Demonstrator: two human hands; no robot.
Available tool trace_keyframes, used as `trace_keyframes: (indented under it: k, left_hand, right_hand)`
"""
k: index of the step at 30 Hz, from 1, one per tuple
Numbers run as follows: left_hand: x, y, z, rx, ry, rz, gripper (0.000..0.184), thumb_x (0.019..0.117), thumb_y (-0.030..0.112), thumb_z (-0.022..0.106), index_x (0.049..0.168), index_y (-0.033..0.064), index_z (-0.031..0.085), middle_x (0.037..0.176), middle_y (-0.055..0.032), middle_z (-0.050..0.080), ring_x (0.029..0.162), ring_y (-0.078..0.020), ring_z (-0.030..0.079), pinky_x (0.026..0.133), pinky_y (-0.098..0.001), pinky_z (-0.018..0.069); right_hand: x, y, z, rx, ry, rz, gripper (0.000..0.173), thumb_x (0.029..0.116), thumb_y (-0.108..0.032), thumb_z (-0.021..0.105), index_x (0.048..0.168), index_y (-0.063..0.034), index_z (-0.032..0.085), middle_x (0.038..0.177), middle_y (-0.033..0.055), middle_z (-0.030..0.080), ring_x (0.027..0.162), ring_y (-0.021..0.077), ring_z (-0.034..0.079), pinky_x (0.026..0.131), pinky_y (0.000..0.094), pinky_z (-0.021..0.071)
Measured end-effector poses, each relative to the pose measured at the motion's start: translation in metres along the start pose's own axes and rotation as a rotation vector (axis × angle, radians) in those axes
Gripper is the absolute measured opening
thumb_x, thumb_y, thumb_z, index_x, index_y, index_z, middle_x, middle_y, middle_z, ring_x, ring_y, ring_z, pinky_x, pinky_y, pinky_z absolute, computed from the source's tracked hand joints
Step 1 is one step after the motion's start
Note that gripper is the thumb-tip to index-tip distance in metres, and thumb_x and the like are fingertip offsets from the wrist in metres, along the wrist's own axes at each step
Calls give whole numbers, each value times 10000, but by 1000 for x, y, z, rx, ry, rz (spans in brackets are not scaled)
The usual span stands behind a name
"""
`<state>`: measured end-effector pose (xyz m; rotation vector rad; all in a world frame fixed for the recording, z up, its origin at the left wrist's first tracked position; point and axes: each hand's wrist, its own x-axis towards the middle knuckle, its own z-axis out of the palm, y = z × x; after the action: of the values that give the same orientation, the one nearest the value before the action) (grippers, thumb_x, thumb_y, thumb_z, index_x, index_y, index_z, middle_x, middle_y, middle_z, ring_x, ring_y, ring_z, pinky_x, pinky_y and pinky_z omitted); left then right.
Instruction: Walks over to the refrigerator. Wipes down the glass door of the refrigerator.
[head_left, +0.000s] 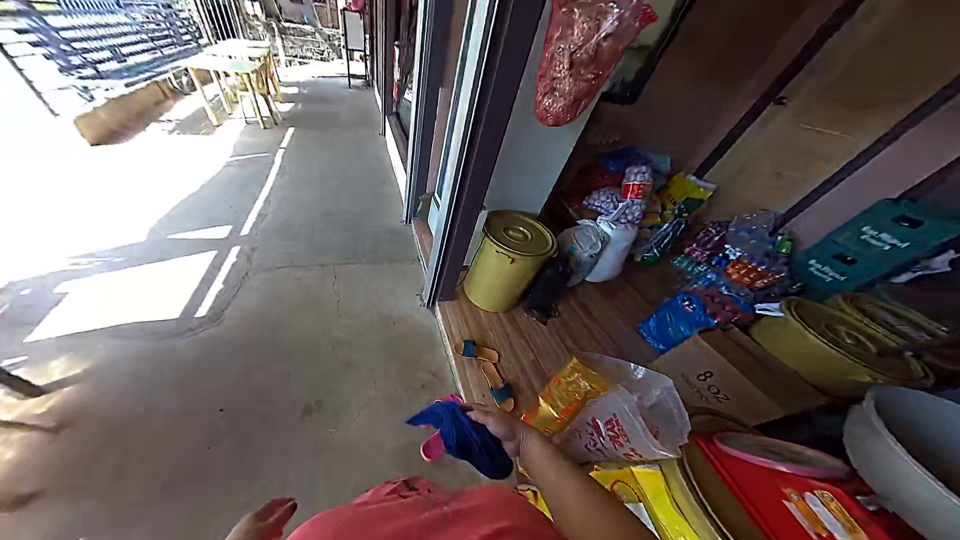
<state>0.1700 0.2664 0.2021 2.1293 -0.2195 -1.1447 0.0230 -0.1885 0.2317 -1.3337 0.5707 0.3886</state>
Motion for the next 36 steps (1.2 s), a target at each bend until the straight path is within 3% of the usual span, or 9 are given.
trace_keyframes:
  k: [3,8,11,14,17,20,24,28,36]
  left_hand:
    - [31,29,-35,-346,66,53,483,1067,336,544,1471,73,515,1414,-209,589,1268,-354,601,1045,-538,482]
    - [43,136,-84,-677,-6,329,711,1030,339,516,1635,188,175,1601,-150,382,1374,-340,507,1003,-563,515]
    - [65,172,-97,-839,-127,418,817,953,484,571,1582,138,182,1310,-88,642,1135,-204,675,914,-433,595]
    - [103,201,-122,-988,-194,463,729,952,553,550,1499,124,330,1184,-61,704,1095,-177,692,940,-415,589]
    - [147,233,-157,-1002,-184,465,685,965,633,503,1411,113,474,1165,-67,722,1105,-190,693,966,-430,579]
    - [199,265,-195,-980,-14,422,515,1068,429,398,1419,56,452,1122,-109,727,1044,-207,714,933,-432,595]
    - [266,299,-249,-921,223,227,328,1071,173,512,1348,4,561,1047,-167,727,937,-249,718,850,-456,590]
    - [324,313,-315,-1039,275,311,337,1087,189,449,1343,17,585,1045,-152,739,919,-236,730,813,-440,610]
    - [504,381,-446,-1175,464,243,332,1101,289,399,1234,54,591,943,-82,680,823,-180,676,720,-400,580]
  right_hand:
    - [40,-68,80,265,-173,-194,443,1046,-176,345,1473,-105,440,1197,81,700,1069,189,691,928,417,584]
    - [93,-152,178,487,-467,-303,390,998,-202,332,1297,-166,579,1108,24,741,1037,145,709,917,361,591]
    - [129,-192,200,532,-636,-355,354,945,-240,431,1208,-198,664,1088,21,752,1037,144,713,916,363,589]
    - [175,-230,198,565,-660,-379,317,922,-268,469,1121,-222,712,1036,13,766,993,135,726,886,353,597]
    - [236,-266,181,525,-655,-396,359,967,-272,405,1225,-223,651,1093,11,754,1038,137,714,916,358,588]
    - [308,-312,166,312,-502,-373,436,1029,-184,290,1430,-133,453,1226,53,679,1114,160,662,962,399,554]
    - [395,-372,147,-105,-246,-254,432,1022,-72,395,1439,-28,503,1331,153,618,1160,221,631,977,435,534]
    - [472,-421,113,-348,-55,-65,422,1076,-195,485,1482,-79,497,1433,202,550,1265,325,566,1018,519,469]
    - [624,-522,84,-120,-135,31,538,1114,-420,389,1570,-134,393,1525,184,469,1311,372,534,1007,578,474]
